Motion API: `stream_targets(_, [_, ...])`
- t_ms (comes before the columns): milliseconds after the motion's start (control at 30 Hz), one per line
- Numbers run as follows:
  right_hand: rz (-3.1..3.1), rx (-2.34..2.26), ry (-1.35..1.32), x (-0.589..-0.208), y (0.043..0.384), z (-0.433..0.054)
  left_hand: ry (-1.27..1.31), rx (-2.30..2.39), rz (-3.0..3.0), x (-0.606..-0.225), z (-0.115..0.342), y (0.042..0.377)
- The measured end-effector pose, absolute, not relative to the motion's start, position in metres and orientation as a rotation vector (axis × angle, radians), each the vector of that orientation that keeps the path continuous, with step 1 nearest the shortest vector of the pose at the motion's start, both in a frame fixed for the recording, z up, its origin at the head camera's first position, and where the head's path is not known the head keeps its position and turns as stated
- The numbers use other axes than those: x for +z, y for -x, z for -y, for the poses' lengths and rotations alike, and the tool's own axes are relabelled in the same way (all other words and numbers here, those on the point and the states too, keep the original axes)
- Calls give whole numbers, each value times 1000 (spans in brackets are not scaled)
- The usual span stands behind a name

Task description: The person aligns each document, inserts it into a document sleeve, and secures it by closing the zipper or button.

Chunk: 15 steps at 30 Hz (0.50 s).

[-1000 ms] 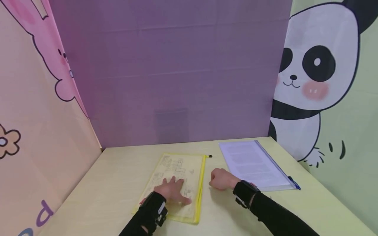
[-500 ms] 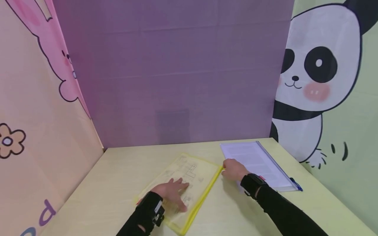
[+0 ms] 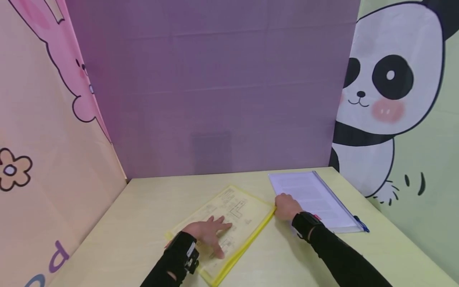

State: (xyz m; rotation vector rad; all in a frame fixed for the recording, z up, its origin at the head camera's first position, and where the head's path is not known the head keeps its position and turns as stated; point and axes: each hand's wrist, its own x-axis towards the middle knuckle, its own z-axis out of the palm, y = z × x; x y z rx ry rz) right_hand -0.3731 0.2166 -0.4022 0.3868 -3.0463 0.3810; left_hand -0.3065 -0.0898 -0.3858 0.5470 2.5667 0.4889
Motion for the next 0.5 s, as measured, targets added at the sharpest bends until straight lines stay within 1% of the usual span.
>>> stream_targets(133, [3032, 492, -400, -402, 376, -222, -548, 494, -2565, -387, 90, 306])
stream_targets(267, [3013, 699, -392, -397, 379, -229, -539, 485, -2562, -387, 89, 307])
stream_targets(500, [2897, 1413, -227, -392, 384, -235, -514, 481, -2556, -388, 91, 308])
